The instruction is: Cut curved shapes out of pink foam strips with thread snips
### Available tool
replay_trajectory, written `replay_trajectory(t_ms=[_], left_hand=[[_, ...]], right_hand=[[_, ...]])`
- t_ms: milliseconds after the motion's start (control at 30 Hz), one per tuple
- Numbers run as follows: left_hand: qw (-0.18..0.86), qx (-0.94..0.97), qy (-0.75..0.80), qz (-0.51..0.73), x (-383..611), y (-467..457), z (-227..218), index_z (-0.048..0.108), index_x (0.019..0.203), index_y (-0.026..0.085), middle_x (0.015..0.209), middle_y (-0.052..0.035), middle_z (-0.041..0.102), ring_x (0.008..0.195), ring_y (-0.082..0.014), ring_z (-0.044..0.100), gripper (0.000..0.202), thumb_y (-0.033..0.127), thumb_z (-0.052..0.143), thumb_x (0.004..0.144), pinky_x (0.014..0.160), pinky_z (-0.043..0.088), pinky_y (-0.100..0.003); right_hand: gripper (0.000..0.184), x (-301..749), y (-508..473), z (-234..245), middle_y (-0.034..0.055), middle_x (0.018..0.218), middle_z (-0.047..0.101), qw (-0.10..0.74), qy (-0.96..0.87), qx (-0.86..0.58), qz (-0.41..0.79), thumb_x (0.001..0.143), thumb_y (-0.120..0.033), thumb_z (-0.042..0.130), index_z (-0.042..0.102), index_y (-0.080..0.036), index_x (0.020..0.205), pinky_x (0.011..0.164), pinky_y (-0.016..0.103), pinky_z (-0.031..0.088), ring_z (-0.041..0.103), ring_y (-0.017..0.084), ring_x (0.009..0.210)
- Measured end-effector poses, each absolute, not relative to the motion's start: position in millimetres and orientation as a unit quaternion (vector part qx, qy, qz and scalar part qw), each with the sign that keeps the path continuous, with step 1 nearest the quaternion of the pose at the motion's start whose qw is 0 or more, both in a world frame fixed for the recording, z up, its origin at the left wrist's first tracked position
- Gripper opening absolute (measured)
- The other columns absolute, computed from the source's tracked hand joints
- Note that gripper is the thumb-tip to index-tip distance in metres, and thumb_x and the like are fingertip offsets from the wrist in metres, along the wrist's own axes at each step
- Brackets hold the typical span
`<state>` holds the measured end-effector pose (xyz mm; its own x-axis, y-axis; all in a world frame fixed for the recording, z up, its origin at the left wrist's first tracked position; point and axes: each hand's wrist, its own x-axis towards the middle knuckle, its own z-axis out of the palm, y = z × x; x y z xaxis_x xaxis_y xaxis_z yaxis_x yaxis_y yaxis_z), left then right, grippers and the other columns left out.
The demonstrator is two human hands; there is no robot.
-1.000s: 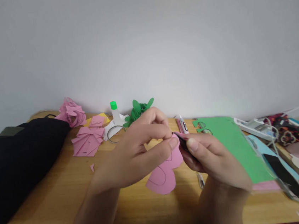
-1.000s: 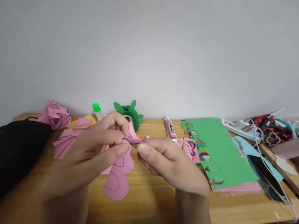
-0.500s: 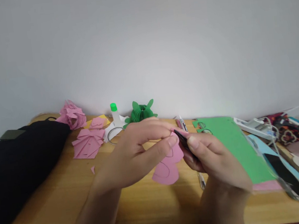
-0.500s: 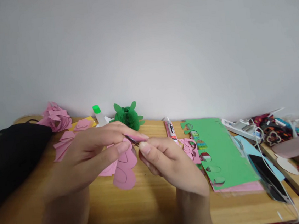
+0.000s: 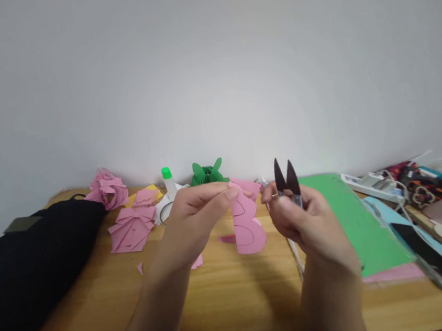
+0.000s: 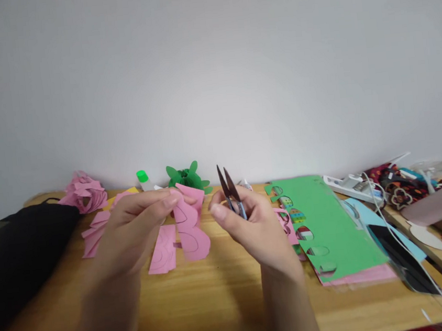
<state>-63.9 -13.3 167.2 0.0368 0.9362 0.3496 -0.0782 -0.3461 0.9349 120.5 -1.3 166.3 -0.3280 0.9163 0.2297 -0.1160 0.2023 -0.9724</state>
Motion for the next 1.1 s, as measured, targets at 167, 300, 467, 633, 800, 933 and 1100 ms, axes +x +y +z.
replay_trajectory(t_ms=[167,300,467,633,800,933,1100], left_hand=[[0.511,0.539,0.325,0.585,-57.2,-12.1,161.7,0.076,0.071,0.027,0.075,-0.0006,0.074,0.082,-0.0207,0.069,0.023,0.031,0.061,0.088,0.081,0.055,-0.035],[0.484,0.521,0.351,0.61,-55.7,-13.8,164.2,0.078,0.075,0.029,0.091,0.0011,0.078,0.093,-0.0193,0.07,0.019,0.027,0.064,0.088,0.089,0.054,-0.036],[0.378,0.523,0.364,0.672,-61.8,-21.5,178.4,0.076,0.071,0.032,0.086,0.0091,0.078,0.097,-0.0175,0.07,0.032,0.011,0.058,0.087,0.095,0.053,-0.037],[0.374,0.5,0.422,0.657,-66.2,-27.0,187.2,0.071,0.065,0.029,0.079,0.0063,0.074,0.086,-0.0188,0.068,0.034,0.015,0.053,0.09,0.083,0.056,-0.039],[0.367,0.495,0.388,0.685,-62.7,-30.3,183.0,0.07,0.063,0.028,0.074,0.005,0.072,0.071,-0.0148,0.062,0.028,0.02,0.061,0.087,0.061,0.051,-0.031],[0.384,0.497,0.393,0.671,-62.2,-29.4,176.0,0.073,0.067,0.023,0.08,0.0014,0.073,0.07,-0.0131,0.063,0.022,0.024,0.065,0.088,0.053,0.047,-0.026],[0.426,0.504,0.364,0.657,-61.5,-25.2,168.9,0.076,0.077,0.023,0.088,-0.002,0.074,0.084,-0.0164,0.066,0.017,0.028,0.065,0.089,0.072,0.052,-0.029]], right_hand=[[0.018,111.0,-3.3,169.9,-0.0073,0.054,0.042,0.485,-0.611,-0.365,0.508,0.074,-0.029,0.079,0.066,-0.017,0.075,0.044,0.023,0.027,0.033,0.008,0.047],[0.018,128.9,-6.6,179.6,-0.0055,0.051,0.046,0.495,-0.616,-0.404,0.461,0.071,-0.027,0.08,0.065,-0.017,0.07,0.039,0.023,0.023,0.037,0.009,0.044],[0.014,192.8,6.0,180.4,-0.0095,0.044,0.033,0.522,-0.553,-0.562,0.325,0.078,-0.026,0.072,0.063,-0.018,0.072,0.039,0.025,0.014,0.026,0.006,0.038],[0.021,225.5,39.9,145.6,-0.0069,0.039,0.037,0.326,-0.546,-0.713,0.295,0.066,-0.014,0.077,0.061,-0.018,0.053,0.043,0.028,0.021,0.032,0.009,0.038],[0.006,213.2,44.0,133.6,-0.006,0.044,0.036,0.386,-0.535,-0.728,0.185,0.071,-0.016,0.068,0.066,-0.018,0.066,0.052,0.03,0.026,0.037,0.015,0.049],[0.026,181.4,9.2,154.3,-0.0058,0.05,0.039,0.429,-0.582,-0.659,0.205,0.082,-0.041,0.061,0.07,-0.016,0.084,0.05,0.029,0.027,0.035,0.013,0.048],[0.029,125.5,-29.7,172.5,-0.0048,0.058,0.043,0.425,-0.684,-0.409,0.429,0.08,-0.044,0.069,0.071,-0.017,0.088,0.047,0.025,0.027,0.035,0.011,0.051]])
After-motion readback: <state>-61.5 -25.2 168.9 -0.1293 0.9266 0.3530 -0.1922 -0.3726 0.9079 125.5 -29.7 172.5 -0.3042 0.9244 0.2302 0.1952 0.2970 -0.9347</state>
